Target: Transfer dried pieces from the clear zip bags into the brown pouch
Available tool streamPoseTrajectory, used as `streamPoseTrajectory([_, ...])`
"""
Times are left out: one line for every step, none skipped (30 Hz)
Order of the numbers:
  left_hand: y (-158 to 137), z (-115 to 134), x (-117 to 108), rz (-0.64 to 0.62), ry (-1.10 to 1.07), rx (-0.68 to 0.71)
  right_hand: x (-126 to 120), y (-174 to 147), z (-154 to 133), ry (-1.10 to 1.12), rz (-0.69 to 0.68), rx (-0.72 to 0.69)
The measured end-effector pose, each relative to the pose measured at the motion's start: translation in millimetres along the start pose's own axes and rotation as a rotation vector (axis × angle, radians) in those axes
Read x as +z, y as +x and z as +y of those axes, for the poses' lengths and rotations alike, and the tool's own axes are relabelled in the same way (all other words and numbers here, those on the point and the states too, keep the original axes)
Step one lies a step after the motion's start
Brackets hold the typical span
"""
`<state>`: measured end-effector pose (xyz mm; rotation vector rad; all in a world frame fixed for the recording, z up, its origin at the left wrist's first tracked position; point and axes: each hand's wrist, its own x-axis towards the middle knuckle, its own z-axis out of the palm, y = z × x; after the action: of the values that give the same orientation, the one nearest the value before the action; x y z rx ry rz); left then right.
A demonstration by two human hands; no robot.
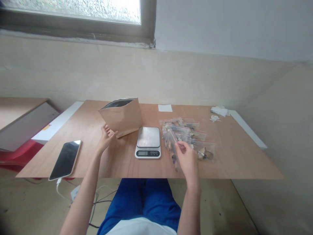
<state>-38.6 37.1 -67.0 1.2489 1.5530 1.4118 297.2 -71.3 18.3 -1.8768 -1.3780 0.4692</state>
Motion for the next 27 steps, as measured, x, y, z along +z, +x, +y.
streamPoseTrajectory([-11, 3, 4, 0.118, -0.011, -0.031, 5, -1, -6, 0.041, -0.004, -0.009])
streamPoseTrajectory([-23, 6, 9, 0.231, -0.037, -0.084, 10, -2, -11, 0.077, -0.015, -0.021])
streamPoseTrajectory([-38, 11, 16, 0.306, -0.083, -0.143, 16, -3, -17, 0.11, -0.033, -0.036])
streamPoseTrajectory([-54, 17, 23, 0.308, -0.102, -0.169, 23, -5, -23, 0.141, -0.055, -0.051])
streamPoseTrajectory([-70, 24, 31, 0.282, -0.116, -0.181, 31, -7, -29, 0.171, -0.078, -0.064])
streamPoseTrajectory([-85, 33, 40, 0.202, -0.144, -0.189, 39, -10, -36, 0.201, -0.101, -0.074])
streamPoseTrajectory([-100, 42, 49, 0.024, -0.203, -0.204, 47, -13, -42, 0.234, -0.126, -0.081])
streamPoseTrajectory([-112, 51, 56, -0.129, -0.253, -0.204, 54, -16, -47, 0.27, -0.153, -0.088])
streamPoseTrajectory([-122, 60, 63, -0.242, -0.285, -0.186, 61, -20, -53, 0.308, -0.187, -0.097])
streamPoseTrajectory([-130, 68, 69, -0.295, -0.305, -0.174, 67, -24, -58, 0.345, -0.228, -0.113])
streamPoseTrajectory([-136, 75, 73, -0.301, -0.323, -0.174, 72, -27, -62, 0.375, -0.271, -0.141])
streamPoseTrajectory([-139, 79, 76, -0.291, -0.336, -0.178, 76, -30, -66, 0.395, -0.306, -0.177])
streamPoseTrajectory([-141, 83, 77, -0.267, -0.347, -0.185, 78, -33, -69, 0.402, -0.332, -0.216])
streamPoseTrajectory([-141, 85, 76, -0.241, -0.353, -0.192, 80, -34, -71, 0.402, -0.351, -0.255])
streamPoseTrajectory([-140, 85, 75, -0.218, -0.353, -0.196, 82, -36, -72, 0.4, -0.367, -0.288])
streamPoseTrajectory([-139, 85, 73, -0.198, -0.346, -0.197, 83, -36, -72, 0.402, -0.383, -0.312])
streamPoseTrajectory([-137, 85, 71, -0.182, -0.331, -0.195, 84, -36, -72, 0.409, -0.401, -0.324])
streamPoseTrajectory([-136, 84, 68, -0.169, -0.313, -0.192, 84, -37, -72, 0.419, -0.424, -0.329])
streamPoseTrajectory([-134, 83, 66, -0.161, -0.298, -0.187, 85, -36, -71, 0.43, -0.443, -0.333])
streamPoseTrajectory([-133, 81, 64, -0.16, -0.286, -0.181, 86, -36, -71, 0.438, -0.453, -0.337])
streamPoseTrajectory([-132, 80, 62, -0.165, -0.277, -0.172, 86, -37, -70, 0.443, -0.457, -0.339])
streamPoseTrajectory([-132, 79, 60, -0.172, -0.269, -0.161, 87, -37, -70, 0.443, -0.458, -0.34])
streamPoseTrajectory([-131, 78, 59, -0.178, -0.26, -0.145, 87, -37, -70, 0.439, -0.456, -0.339])
streamPoseTrajectory([-131, 78, 58, -0.184, -0.248, -0.127, 88, -37, -70, 0.432, -0.449, -0.336])
streamPoseTrajectory([-130, 77, 57, -0.19, -0.234, -0.109, 88, -38, -71, 0.424, -0.439, -0.33])
streamPoseTrajectory([-130, 76, 56, -0.195, -0.219, -0.092, 88, -39, -72, 0.417, -0.428, -0.323])
streamPoseTrajectory([-130, 76, 56, -0.2, -0.206, -0.079, 89, -39, -73, 0.411, -0.418, -0.316])
